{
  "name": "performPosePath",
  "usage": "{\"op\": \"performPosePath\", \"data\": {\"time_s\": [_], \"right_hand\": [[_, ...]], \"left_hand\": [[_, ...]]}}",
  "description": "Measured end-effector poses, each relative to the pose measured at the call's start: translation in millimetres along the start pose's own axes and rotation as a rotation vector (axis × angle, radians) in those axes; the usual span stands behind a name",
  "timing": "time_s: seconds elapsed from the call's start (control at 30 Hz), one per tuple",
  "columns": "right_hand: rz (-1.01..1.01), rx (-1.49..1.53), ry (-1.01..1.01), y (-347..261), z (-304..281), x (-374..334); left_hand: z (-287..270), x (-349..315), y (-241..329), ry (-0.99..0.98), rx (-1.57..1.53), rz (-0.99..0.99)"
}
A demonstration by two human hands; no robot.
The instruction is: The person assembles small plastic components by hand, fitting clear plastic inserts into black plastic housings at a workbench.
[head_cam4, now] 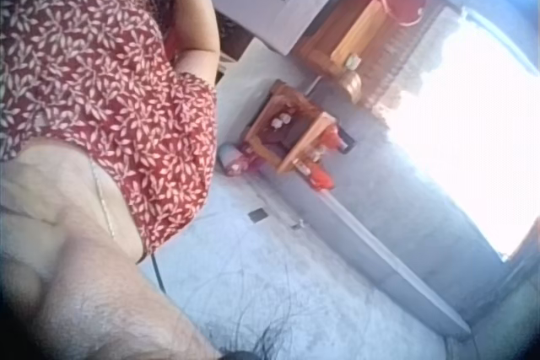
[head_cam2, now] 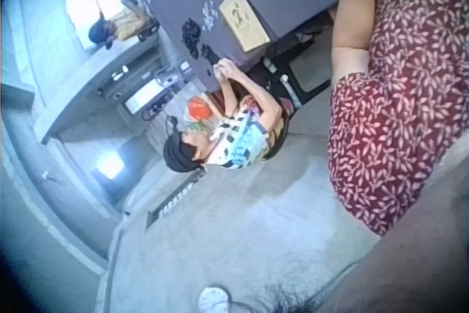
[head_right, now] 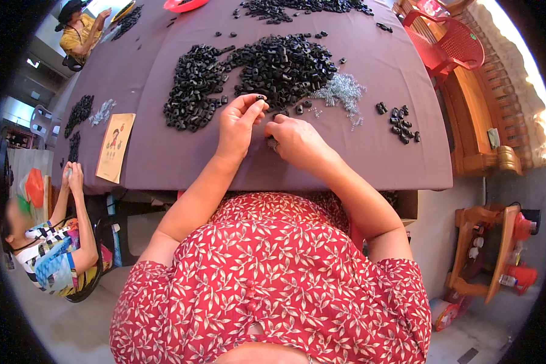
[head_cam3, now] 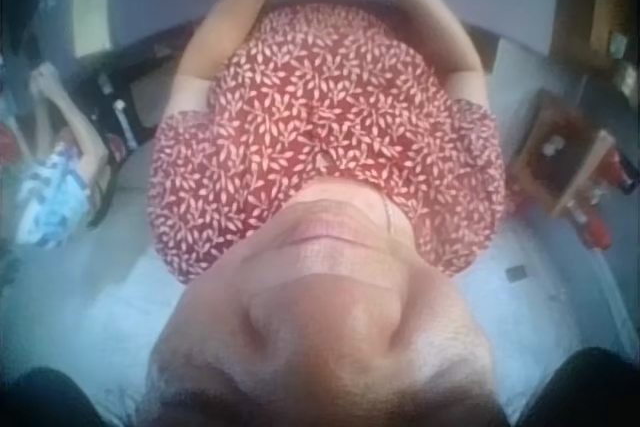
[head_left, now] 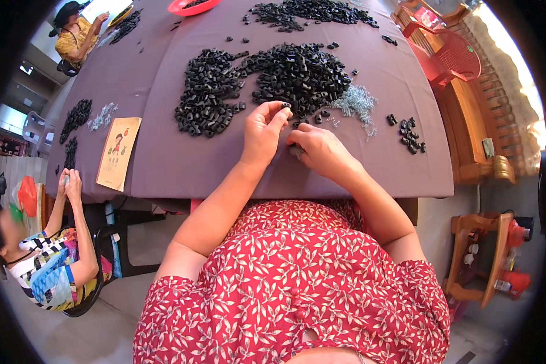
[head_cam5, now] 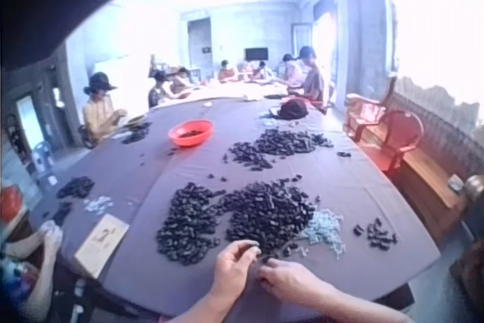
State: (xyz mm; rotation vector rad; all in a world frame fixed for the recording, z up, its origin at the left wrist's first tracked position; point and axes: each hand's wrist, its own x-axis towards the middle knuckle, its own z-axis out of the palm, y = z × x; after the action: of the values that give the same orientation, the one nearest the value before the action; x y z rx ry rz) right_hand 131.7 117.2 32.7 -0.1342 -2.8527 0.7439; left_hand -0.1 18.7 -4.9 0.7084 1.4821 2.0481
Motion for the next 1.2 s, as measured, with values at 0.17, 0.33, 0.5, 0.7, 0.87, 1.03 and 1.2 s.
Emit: {"op": "performPosePath", "data": {"time_s": [0.17, 0.33, 0.5, 0.7, 0.87, 1.03, 1.2], "right_hand": [[0.071, -0.132, -0.025, 0, 2, 8], [0.041, -0.053, 0.088, 12, 5, 7], [0.306, 0.68, 0.194, 20, -13, 4], [0.263, 1.076, 0.345, 35, -12, 4], [0.329, 0.947, 0.353, 32, -12, 3], [0.336, 0.856, 0.31, 41, -7, 3], [0.244, 0.768, 0.292, 40, -9, 2]], "left_hand": [[-4, 0, 0, 0.012, -0.015, -0.034], [-1, 1, -1, 0.016, -0.043, -0.035], [0, -2, -1, -0.075, 0.029, -0.054], [9, -8, 8, -0.222, 0.097, -0.094], [5, -8, 6, -0.26, 0.066, -0.123], [3, -7, 3, -0.262, 0.054, -0.155], [3, -8, 3, -0.262, 0.11, -0.168]]}}
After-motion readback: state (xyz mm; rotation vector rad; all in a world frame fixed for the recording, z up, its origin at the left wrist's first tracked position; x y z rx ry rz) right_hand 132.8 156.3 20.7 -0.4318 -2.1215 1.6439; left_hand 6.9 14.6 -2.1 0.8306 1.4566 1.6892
